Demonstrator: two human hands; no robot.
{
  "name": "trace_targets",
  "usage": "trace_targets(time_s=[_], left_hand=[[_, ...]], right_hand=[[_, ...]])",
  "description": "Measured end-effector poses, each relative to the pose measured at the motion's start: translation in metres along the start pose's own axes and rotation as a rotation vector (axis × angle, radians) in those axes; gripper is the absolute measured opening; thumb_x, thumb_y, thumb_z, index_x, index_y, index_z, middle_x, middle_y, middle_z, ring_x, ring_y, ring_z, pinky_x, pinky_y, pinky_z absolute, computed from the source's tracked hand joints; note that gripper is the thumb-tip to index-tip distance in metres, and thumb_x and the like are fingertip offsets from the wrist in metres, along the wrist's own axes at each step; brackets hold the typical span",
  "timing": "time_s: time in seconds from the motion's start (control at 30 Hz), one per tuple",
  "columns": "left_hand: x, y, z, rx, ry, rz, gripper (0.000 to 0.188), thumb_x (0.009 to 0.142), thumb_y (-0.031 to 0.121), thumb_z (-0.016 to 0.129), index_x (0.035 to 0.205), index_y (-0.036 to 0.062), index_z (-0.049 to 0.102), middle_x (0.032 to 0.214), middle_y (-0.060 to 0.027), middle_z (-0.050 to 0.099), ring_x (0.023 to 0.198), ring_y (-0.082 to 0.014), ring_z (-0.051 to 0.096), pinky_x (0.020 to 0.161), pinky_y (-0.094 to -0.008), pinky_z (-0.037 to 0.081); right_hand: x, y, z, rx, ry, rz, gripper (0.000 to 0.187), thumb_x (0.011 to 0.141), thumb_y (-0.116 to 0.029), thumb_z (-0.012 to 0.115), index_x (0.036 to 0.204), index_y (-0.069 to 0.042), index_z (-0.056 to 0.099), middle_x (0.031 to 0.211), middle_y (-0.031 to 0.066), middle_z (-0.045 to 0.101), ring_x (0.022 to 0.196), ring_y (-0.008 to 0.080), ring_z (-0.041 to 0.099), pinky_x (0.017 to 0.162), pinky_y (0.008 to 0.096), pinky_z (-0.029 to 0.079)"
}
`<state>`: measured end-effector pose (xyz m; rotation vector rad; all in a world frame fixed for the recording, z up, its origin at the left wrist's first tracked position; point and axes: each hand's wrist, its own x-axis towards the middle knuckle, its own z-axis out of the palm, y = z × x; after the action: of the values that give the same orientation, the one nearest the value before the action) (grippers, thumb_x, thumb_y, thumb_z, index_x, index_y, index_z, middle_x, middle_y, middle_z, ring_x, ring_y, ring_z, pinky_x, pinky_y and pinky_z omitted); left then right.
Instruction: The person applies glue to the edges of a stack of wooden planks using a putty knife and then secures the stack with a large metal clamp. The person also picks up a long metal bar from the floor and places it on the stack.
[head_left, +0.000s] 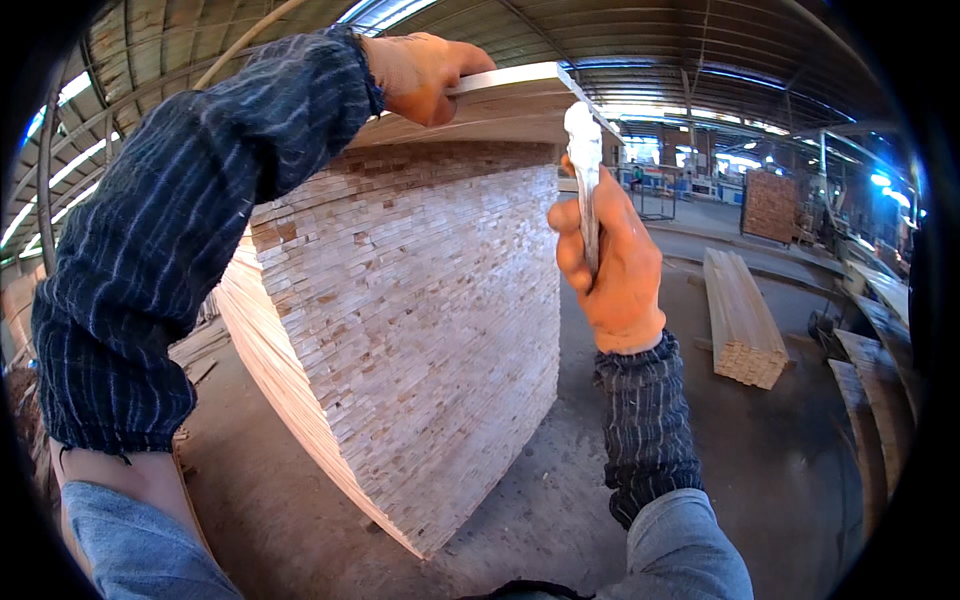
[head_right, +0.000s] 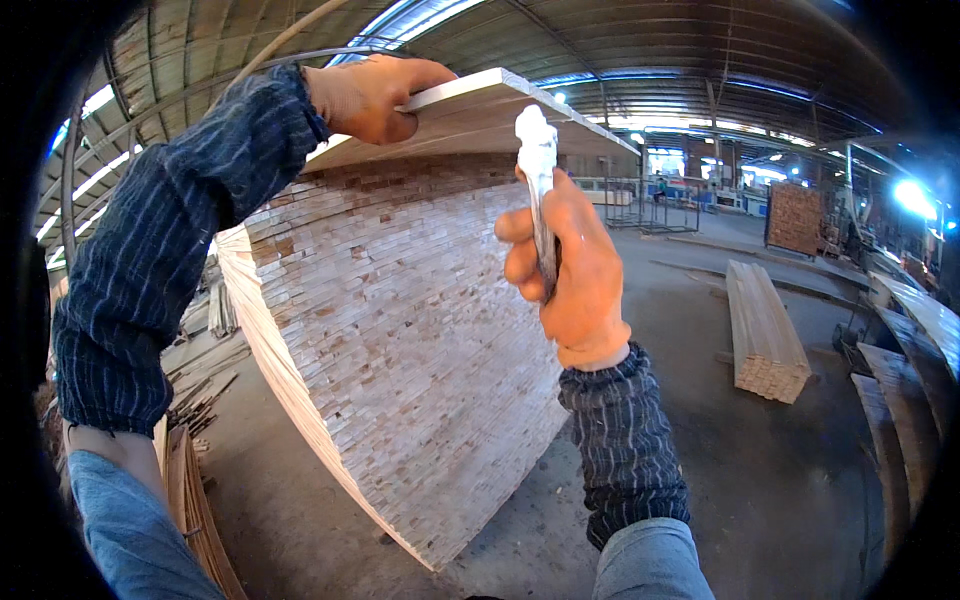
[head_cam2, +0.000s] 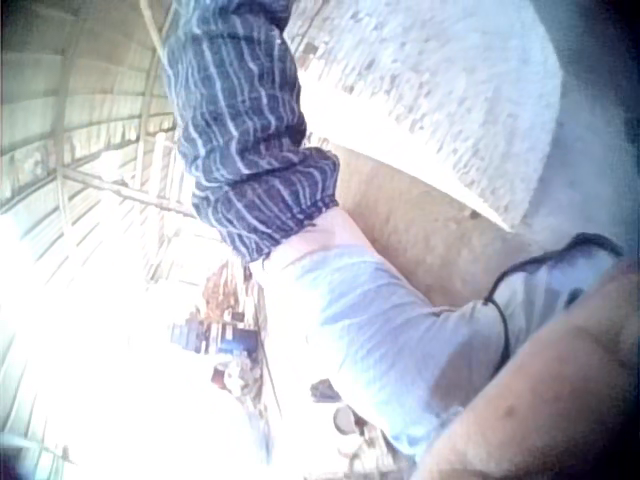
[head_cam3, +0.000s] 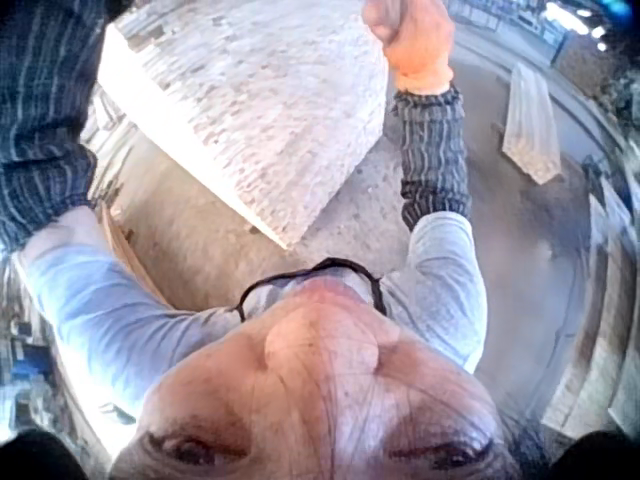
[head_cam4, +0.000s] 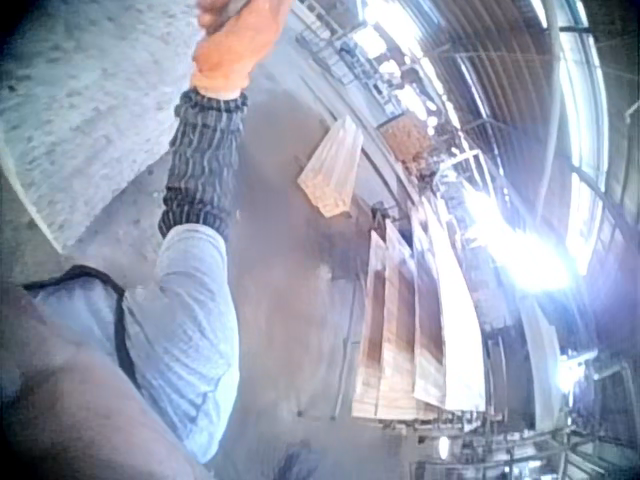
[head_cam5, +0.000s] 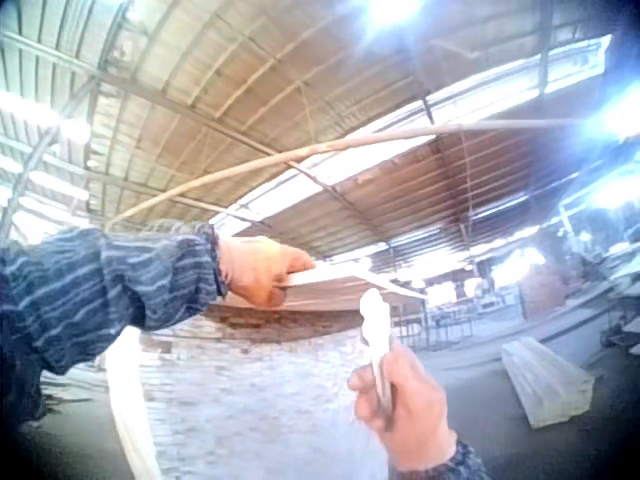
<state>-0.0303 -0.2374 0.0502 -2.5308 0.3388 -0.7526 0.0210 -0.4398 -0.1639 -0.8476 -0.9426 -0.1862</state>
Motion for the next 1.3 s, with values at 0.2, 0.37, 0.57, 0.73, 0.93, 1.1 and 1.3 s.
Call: trace_targets(time_s=[0.2, 0.37, 0.57, 0.73, 0.93, 1.1, 1.3], left_hand=[[0.004, 0.0, -0.008, -0.066, 0.04, 0.028, 0.065, 0.083, 0.01, 0.068, 0.146, 0.0072, 0.052, 0.134, -0.0226, 0.064, 0.12, -0.0351, 0.066, 0.104, -0.0407, 0.052], [0.015, -0.012, -0.002, -0.058, 0.078, 0.081, 0.071, 0.077, 0.019, 0.072, 0.144, 0.0029, 0.053, 0.131, -0.0217, 0.065, 0.118, -0.0336, 0.065, 0.103, -0.0398, 0.051], [0.026, -0.045, 0.007, -0.125, 0.138, 0.159, 0.069, 0.08, 0.024, 0.074, 0.142, 0.0017, 0.055, 0.13, -0.0211, 0.065, 0.116, -0.0336, 0.065, 0.104, -0.0403, 0.051], [0.038, -0.033, -0.008, -0.147, -0.023, 0.265, 0.048, 0.069, 0.023, 0.073, 0.114, 0.0074, 0.073, 0.1, -0.0144, 0.077, 0.094, -0.025, 0.072, 0.083, -0.0404, 0.054], [0.051, -0.04, -0.005, -0.344, -0.206, 0.408, 0.046, 0.076, 0.015, 0.074, 0.12, 0.0025, 0.071, 0.102, -0.0103, 0.077, 0.095, -0.0184, 0.069, 0.085, -0.0338, 0.054], [0.016, -0.005, -0.025, -0.37, -0.169, 0.437, 0.05, 0.083, 0.032, 0.079, 0.119, -0.0015, 0.069, 0.102, -0.0128, 0.076, 0.095, -0.0192, 0.069, 0.084, -0.0332, 0.054], [0.013, 0.011, -0.032, 0.023, 0.201, 0.406, 0.038, 0.08, 0.032, 0.072, 0.105, 0.0043, 0.072, 0.094, -0.0182, 0.074, 0.094, -0.0336, 0.072, 0.083, -0.043, 0.055]], right_hand=[[0.012, 0.014, 0.029, 0.01, 0.181, -0.132, 0.05, 0.11, -0.038, 0.044, 0.148, -0.006, 0.052, 0.094, 0.0068, 0.066, 0.068, 0.0074, 0.053, 0.056, 0.0212, 0.041], [0.035, 0.035, 0.042, 0.083, 0.22, -0.234, 0.041, 0.107, -0.023, 0.054, 0.143, -0.004, 0.048, 0.087, 0.0013, 0.055, 0.071, 0.0085, 0.052, 0.06, 0.0241, 0.046], [0.054, 0.058, 0.077, 0.15, 0.262, -0.185, 0.035, 0.107, -0.023, 0.05, 0.138, -0.005, 0.05, 0.093, 0.0023, 0.056, 0.07, 0.0102, 0.056, 0.055, 0.0245, 0.046], [0.068, 0.084, 0.108, 0.179, 0.274, -0.173, 0.035, 0.107, -0.021, 0.049, 0.139, -0.007, 0.045, 0.095, 0.005, 0.057, 0.062, 0.0104, 0.055, 0.047, 0.024, 0.04], [0.077, 0.101, 0.125, 0.162, 0.252, -0.113, 0.036, 0.106, -0.018, 0.048, 0.139, -0.008, 0.04, 0.092, 0.0095, 0.064, 0.057, 0.0096, 0.05, 0.046, 0.0241, 0.037], [0.069, 0.093, 0.115, 0.101, 0.25, -0.117, 0.031, 0.106, -0.012, 0.042, 0.137, -0.005, 0.042, 0.09, 0.0101, 0.065, 0.057, 0.0079, 0.043, 0.047, 0.0222, 0.031], [0.083, 0.123, 0.141, 0.255, 0.174, -0.128, 0.033, 0.106, -0.014, 0.047, 0.138, -0.004, 0.043, 0.086, 0.0091, 0.062, 0.061, 0.0087, 0.049, 0.047, 0.0229, 0.036]])
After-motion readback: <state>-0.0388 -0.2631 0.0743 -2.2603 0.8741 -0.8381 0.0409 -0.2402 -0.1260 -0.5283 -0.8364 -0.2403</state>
